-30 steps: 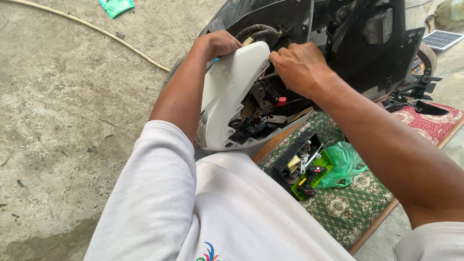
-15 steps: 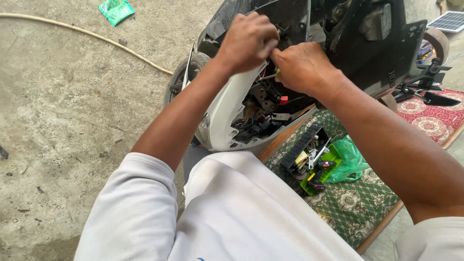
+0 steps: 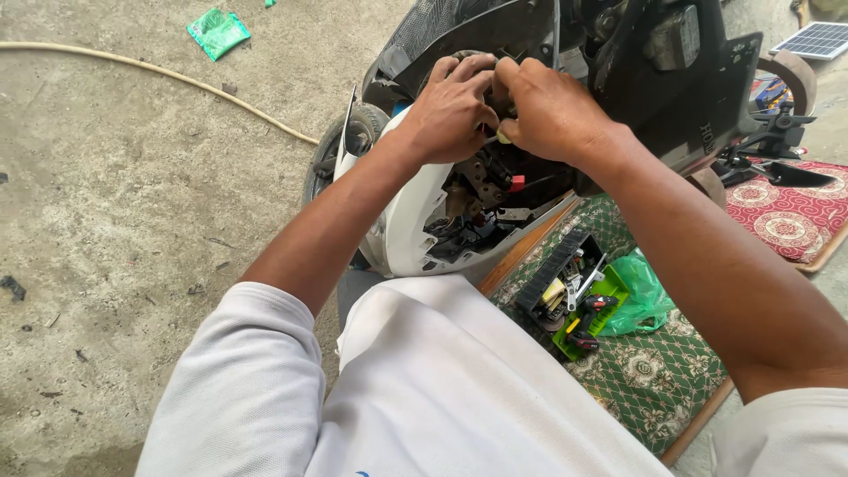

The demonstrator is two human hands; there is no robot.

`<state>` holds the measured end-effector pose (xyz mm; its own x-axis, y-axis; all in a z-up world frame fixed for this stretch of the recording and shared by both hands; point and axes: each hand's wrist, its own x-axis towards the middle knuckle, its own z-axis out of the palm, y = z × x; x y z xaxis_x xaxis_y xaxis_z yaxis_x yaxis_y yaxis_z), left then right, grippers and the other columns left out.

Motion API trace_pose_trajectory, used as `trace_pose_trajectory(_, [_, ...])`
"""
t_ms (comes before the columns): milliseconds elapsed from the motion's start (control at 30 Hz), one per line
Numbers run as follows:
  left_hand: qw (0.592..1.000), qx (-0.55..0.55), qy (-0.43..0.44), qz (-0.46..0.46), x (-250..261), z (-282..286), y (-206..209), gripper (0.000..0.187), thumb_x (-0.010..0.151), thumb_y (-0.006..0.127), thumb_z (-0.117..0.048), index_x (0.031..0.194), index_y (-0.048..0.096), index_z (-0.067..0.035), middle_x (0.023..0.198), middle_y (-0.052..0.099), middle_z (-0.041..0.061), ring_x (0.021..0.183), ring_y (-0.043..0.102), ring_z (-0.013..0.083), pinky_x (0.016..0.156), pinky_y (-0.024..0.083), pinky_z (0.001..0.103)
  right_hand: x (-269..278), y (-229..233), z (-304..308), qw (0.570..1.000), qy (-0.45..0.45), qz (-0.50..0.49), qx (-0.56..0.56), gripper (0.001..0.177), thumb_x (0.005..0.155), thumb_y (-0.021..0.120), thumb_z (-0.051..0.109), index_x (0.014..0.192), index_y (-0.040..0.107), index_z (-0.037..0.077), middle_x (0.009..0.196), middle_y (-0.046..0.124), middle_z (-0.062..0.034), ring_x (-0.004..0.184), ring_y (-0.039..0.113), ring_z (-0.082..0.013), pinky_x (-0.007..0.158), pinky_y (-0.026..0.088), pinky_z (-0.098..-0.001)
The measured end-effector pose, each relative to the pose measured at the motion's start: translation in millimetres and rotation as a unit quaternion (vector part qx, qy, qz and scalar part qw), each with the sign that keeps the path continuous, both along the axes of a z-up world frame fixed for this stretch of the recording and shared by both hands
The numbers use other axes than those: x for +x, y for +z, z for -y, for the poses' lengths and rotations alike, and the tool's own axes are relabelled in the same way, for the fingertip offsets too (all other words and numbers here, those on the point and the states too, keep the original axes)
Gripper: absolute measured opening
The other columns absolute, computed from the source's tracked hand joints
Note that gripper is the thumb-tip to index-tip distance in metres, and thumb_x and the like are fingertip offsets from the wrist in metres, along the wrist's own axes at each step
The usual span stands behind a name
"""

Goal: Repairing the electrical wiring and assembly of a motorcycle using hand tools.

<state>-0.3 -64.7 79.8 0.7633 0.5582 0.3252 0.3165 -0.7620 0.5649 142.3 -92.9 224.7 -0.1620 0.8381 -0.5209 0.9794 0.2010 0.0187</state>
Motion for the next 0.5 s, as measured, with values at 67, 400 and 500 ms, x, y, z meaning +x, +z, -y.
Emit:
trace_pose_trajectory(67, [0.998,-0.065,-0.001,0.015,-1.0,1.1,19.3,0.021,0.074,0.085,-0.032,0.094,0.084,-0.026,0.142,0.055,0.007,0.149,0.028,0.0295,0.116,0.018,0.055,9.5,-8.6,1.9,0.996,-0.029,-0.051,0.064,0.036,0.084,0.072,0.009,0.115,0.053,0.005,0.108,0.061,-0.0193,0.1,0.065,-0.0411,0.083,0.053,-0.0522])
trace_pose_trajectory(400, [0.988,-0.13,0.045,0.073,34.2,0.4,-6.3,0.054,0.064,0.094,-0.045,0.111,0.078,-0.021,0.138,0.06,-0.002,0.151,0.024,0.0287,0.118,-0.004,0.071,14.7,-36.1,26.1,0.942,-0.145,-0.178,0.244,0.027,0.096,0.068,0.015,0.113,0.052,0.002,0.112,0.061,-0.0206,0.099,0.066,-0.0389,0.084,0.055,-0.0477])
trace_pose_trajectory(500, [0.986,-0.143,0.062,0.057,36.1,-1.8,-2.9,0.052,0.063,0.094,-0.045,0.109,0.079,-0.025,0.133,0.063,-0.005,0.152,0.03,0.0258,0.122,-0.003,0.07,4.7,-26.3,32.2,0.937,-0.199,-0.175,0.226,0.032,0.104,0.068,0.03,0.115,0.052,0.004,0.111,0.065,-0.0205,0.102,0.068,-0.0389,0.086,0.055,-0.0485])
